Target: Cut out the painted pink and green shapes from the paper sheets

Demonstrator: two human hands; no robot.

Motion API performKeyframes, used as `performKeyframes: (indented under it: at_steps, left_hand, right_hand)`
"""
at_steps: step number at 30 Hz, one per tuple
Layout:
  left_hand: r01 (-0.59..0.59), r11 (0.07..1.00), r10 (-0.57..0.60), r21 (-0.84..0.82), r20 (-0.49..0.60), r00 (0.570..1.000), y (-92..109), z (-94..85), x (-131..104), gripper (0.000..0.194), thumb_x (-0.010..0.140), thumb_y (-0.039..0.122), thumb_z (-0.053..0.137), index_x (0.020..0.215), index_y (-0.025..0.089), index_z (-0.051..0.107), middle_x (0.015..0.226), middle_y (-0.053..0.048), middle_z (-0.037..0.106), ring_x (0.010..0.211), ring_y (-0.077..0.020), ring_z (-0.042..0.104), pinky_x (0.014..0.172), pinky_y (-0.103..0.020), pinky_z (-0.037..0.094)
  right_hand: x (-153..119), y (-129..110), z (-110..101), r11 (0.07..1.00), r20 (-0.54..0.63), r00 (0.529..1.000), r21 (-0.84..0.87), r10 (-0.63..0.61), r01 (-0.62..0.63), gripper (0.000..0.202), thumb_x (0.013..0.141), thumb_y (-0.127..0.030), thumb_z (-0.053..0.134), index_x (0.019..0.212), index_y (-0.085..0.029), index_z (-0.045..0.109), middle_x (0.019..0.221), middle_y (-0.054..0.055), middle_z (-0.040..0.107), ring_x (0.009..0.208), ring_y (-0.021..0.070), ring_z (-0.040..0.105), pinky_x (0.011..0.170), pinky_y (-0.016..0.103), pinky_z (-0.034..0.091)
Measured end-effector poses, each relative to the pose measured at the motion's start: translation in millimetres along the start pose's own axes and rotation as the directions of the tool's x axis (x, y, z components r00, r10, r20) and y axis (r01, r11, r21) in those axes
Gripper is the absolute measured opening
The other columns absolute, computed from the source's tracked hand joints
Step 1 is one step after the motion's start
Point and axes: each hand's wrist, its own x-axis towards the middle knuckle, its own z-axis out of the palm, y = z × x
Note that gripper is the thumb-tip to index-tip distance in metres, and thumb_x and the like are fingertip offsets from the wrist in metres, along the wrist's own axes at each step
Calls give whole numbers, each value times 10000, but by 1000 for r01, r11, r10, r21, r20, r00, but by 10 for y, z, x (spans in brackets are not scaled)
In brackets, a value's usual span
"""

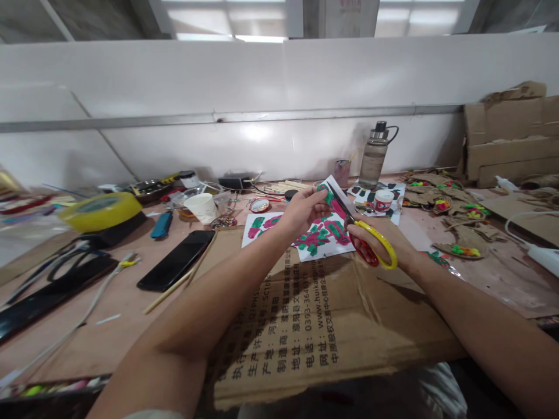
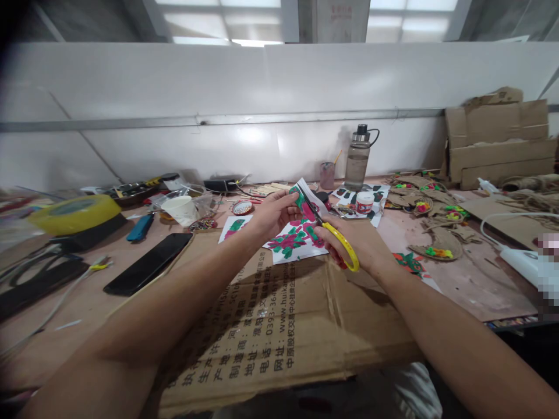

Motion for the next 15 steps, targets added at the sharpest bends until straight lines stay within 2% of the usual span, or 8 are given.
performKeyframes:
  at_steps: [3, 9, 15]
  left_hand:
    - [-4, 1000, 4, 13, 11, 1000, -12, 24, -18, 337, 758, 308, 936, 809, 180, 629, 687, 6, 696, 575, -106, 654, 653, -253, 567]
    - [-26, 1000, 25, 6, 16, 1000, -48, 17, -2, 356, 760, 298, 932, 779, 184, 595, 653, 26, 653, 561, -100, 634, 663, -265, 573]
    - [-44, 999, 43, 15, 22, 999, -84, 28, -1, 344, 754, 310, 932, 764, 179, 615, 672, 14, 669, 579, -106, 648, 661, -265, 574]
  right_hand:
    - [7, 33, -3, 1000, 12, 1000, 30, -3, 3, 463, 1070, -655, 410, 922, -258, 598, 584, -40, 656, 517, 168, 638, 560, 258, 480]
    - [34, 115, 16, 1000, -26, 1000, -13, -13, 12, 407, 1070, -617, 451, 1033, -259, 643, 650, -19, 697, 575, 195, 663, 590, 278, 481]
    - [84, 191, 3, 994, -84, 995, -102, -45, 36, 394, 1044, -635, 509, 1033, -274, 665, 750, 13, 744, 706, 233, 709, 637, 294, 486]
